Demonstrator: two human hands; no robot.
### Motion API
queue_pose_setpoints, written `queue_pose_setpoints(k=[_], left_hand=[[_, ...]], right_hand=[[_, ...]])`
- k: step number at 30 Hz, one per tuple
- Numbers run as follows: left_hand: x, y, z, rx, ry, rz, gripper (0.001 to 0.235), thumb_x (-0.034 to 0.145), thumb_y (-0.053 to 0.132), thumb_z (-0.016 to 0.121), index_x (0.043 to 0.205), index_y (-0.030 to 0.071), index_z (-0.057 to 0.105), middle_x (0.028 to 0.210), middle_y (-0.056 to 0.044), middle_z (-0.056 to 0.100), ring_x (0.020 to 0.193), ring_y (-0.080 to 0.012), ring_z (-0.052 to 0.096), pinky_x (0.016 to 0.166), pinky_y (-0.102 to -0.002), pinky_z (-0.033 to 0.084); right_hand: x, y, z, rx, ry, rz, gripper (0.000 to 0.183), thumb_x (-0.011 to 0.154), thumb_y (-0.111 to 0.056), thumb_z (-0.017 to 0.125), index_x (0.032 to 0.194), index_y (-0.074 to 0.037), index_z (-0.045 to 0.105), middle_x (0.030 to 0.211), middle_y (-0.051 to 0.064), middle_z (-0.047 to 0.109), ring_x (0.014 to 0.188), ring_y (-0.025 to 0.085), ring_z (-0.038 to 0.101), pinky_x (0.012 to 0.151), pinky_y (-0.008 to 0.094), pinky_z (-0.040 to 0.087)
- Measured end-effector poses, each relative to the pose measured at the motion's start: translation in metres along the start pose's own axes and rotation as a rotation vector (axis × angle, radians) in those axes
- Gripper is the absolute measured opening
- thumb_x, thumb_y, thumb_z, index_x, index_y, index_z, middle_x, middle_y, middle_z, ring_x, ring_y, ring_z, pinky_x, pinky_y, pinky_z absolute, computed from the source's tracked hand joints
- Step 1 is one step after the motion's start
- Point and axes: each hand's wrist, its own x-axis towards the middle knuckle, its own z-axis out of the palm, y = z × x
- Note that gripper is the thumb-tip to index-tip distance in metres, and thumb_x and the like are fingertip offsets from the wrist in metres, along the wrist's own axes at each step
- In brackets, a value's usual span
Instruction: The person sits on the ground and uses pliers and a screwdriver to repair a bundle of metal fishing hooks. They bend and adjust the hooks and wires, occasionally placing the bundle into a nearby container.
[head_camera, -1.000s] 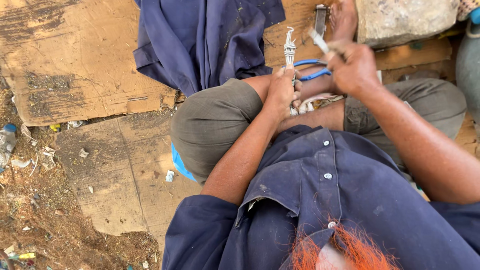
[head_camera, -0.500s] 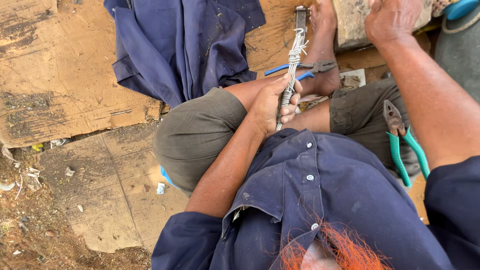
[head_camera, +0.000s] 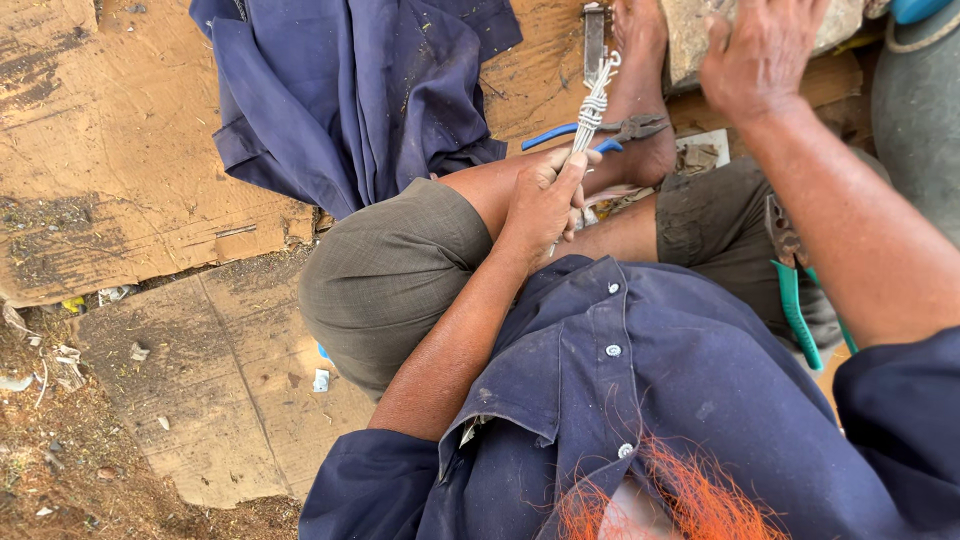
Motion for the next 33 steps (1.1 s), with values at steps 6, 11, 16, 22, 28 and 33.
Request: queue_pose_setpoints(k=[6, 11, 16, 22, 28, 33], left_hand=[[-0.002, 0.004, 0.000, -0.003, 0.046, 0.059, 0.036, 0.103, 0.030, 0.061, 0.129, 0.006, 0.068, 0.075, 0.004, 0.049, 0.048, -0.0017, 0.046, 0.039, -0.020, 0.039], [-0.003, 0.006, -0.001, -0.009, 0.015, 0.106, 0.035, 0.097, 0.020, 0.069, 0.127, 0.002, 0.068, 0.078, 0.000, 0.055, 0.050, -0.0031, 0.052, 0.040, -0.020, 0.042], [-0.001, 0.004, -0.003, -0.063, -0.004, 0.138, 0.024, 0.091, 0.014, 0.076, 0.108, 0.000, 0.066, 0.082, -0.002, 0.061, 0.052, -0.0043, 0.055, 0.041, -0.021, 0.042], [-0.002, 0.001, -0.005, 0.053, -0.015, 0.151, 0.019, 0.089, 0.010, 0.078, 0.097, 0.005, 0.061, 0.079, -0.002, 0.063, 0.054, -0.0052, 0.058, 0.044, -0.021, 0.045], [-0.004, 0.001, -0.002, 0.123, -0.022, 0.264, 0.017, 0.090, 0.006, 0.075, 0.101, 0.003, 0.062, 0.081, 0.001, 0.061, 0.067, -0.0043, 0.055, 0.056, -0.024, 0.047], [-0.008, 0.008, -0.001, 0.150, -0.082, 0.368, 0.032, 0.093, 0.006, 0.070, 0.123, 0.000, 0.061, 0.093, 0.004, 0.065, 0.082, -0.0024, 0.059, 0.072, -0.022, 0.050]], right_hand=[[-0.029, -0.087, -0.026, 0.487, -0.169, -0.245, 0.030, 0.095, -0.006, 0.068, 0.124, -0.006, 0.060, 0.126, 0.016, 0.062, 0.122, 0.033, 0.057, 0.106, 0.044, 0.045], [-0.032, -0.116, -0.019, 0.390, -0.418, -0.293, 0.043, 0.084, -0.016, 0.069, 0.125, -0.003, 0.061, 0.116, 0.019, 0.062, 0.111, 0.035, 0.058, 0.094, 0.044, 0.044], [-0.019, -0.118, -0.015, 0.355, -0.485, -0.274, 0.033, 0.081, -0.020, 0.069, 0.112, -0.011, 0.066, 0.118, 0.018, 0.063, 0.113, 0.034, 0.060, 0.095, 0.046, 0.042], [-0.016, -0.129, -0.033, 0.350, -0.452, -0.311, 0.037, 0.083, -0.030, 0.073, 0.116, -0.015, 0.064, 0.117, 0.016, 0.062, 0.111, 0.033, 0.061, 0.092, 0.046, 0.042], [-0.011, -0.140, -0.029, 0.399, -0.490, -0.256, 0.074, 0.079, -0.028, 0.072, 0.146, -0.005, 0.052, 0.110, 0.018, 0.057, 0.100, 0.037, 0.059, 0.083, 0.049, 0.046], [-0.014, -0.143, -0.016, 0.202, -0.637, -0.230, 0.041, 0.081, -0.026, 0.074, 0.116, -0.008, 0.064, 0.099, 0.021, 0.055, 0.091, 0.036, 0.060, 0.068, 0.048, 0.049]])
